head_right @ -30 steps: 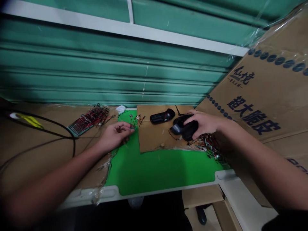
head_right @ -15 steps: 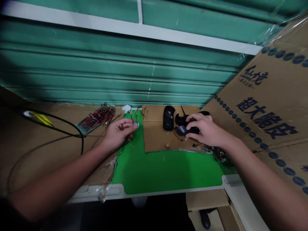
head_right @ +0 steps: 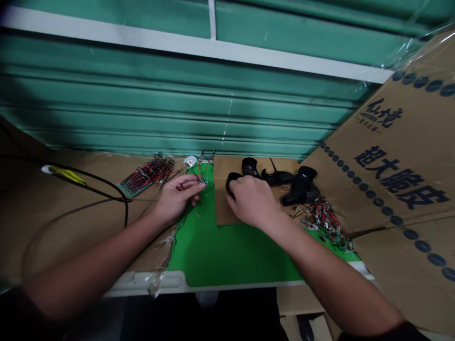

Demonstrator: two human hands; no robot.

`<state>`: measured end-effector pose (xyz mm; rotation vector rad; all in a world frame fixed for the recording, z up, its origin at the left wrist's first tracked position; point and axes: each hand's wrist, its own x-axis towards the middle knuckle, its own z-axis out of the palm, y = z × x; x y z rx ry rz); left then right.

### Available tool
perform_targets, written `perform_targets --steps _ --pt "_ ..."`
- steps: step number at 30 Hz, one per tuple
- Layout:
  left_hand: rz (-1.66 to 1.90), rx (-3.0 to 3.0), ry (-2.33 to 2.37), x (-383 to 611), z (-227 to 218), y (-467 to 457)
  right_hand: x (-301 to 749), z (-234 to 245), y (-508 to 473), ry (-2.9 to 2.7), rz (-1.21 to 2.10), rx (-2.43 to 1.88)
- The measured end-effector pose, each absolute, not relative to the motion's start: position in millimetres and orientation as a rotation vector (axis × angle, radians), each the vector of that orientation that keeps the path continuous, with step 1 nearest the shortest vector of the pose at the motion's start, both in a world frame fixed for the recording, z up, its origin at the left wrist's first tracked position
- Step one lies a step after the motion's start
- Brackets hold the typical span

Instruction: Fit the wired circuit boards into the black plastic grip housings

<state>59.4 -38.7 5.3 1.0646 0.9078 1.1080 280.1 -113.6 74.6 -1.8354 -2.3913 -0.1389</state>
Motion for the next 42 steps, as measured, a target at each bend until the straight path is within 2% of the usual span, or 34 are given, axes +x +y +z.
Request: perform_targets --steps 2,7,12,16,19,35,42 --pt "1.105 1.054 0.907 60.3 6.0 -40.7 260.7 58.7 -100.9 -2.335 -0.2 -1.968" --pt "1.089 1.06 0.948 62.1 6.9 -45.0 246.6 39.6 -91.0 -2.269 -0.067 -2.021" --pt "1.098 1.061 0.967 62.7 7.6 -47.7 259.2 39.4 -97.8 -1.968 0.087 -1.635" --pt "1.067 1.112 0.941 62.7 7.7 -50.3 263.4 35.7 -97.6 -1.762 0.334 -1.422" --pt "1.055 1.151 0.919 62.9 7.9 -52.2 262.9 30.8 -96.2 -1.734 0.482 -1.352" --pt "0.987 1.221 0.913 62.1 8.2 -55.0 265.5 30.0 -96.9 -1.764 0.765 -1.343" --pt "0.985 1.16 0.886 64.1 7.1 -55.4 264.4 27.7 -96.1 -1.745 0.748 -1.343"
